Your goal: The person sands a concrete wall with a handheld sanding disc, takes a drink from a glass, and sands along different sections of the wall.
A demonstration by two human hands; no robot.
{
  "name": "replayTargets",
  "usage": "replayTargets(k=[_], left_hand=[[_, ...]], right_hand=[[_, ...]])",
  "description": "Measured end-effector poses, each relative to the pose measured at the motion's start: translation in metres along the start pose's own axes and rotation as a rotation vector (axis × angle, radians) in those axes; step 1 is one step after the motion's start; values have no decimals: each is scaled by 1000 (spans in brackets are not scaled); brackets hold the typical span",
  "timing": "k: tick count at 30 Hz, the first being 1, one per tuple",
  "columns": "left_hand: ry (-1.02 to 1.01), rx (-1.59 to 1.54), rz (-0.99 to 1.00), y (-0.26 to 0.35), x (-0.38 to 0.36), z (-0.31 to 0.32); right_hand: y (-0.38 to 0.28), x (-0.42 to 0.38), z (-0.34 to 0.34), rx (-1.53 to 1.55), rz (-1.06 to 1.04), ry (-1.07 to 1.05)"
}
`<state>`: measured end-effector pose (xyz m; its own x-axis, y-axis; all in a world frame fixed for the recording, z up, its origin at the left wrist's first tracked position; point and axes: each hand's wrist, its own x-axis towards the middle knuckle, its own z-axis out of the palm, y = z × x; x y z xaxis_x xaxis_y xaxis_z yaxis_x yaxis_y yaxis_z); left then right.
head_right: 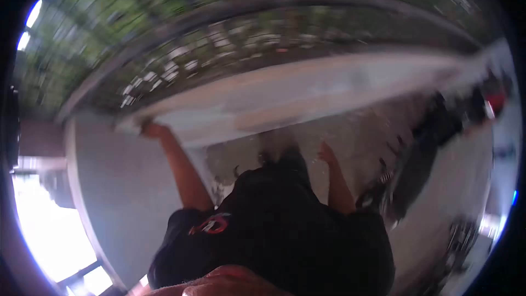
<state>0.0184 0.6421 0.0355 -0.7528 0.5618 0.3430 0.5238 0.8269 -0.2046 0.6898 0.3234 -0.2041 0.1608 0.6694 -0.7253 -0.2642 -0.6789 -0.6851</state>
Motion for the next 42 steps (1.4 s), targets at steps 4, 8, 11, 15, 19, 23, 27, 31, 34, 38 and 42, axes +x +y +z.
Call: replayTargets(k=[4,8,11,15,19,23,27,31,34,38,42], left_hand=[[98,283,69,19,-10,19],[-20,272,132,23,-23,29],[116,-1458,-451,15,9,56],[200,-1763,-555,17,13,43],[119,-1916,-504,24,-40,-20],[222,-1864,-495,15,-31,-13],[54,-1693,-570,7,-19,-11],[237,-1731,-510,28,-46,-16],[194,-1807,-443,22,-40,-2],[145,-1737,-585,4,-4,17],[285,-1843,-499,24,-53,-22]], right_hand=[[-12,-48,14,-179,-17,210],[-2,-70,13,-279,197,249],[15,-83,11,-334,264,236],[24,-96,10,-326,282,218],[33,-86,7,-302,287,233],[17,-82,16,-290,227,235],[10,-70,15,-293,148,210],[8,-64,16,-332,166,193],[9,-70,21,-324,189,225],[-8,-85,27,-341,164,190],[24,-51,12,-320,280,166]])
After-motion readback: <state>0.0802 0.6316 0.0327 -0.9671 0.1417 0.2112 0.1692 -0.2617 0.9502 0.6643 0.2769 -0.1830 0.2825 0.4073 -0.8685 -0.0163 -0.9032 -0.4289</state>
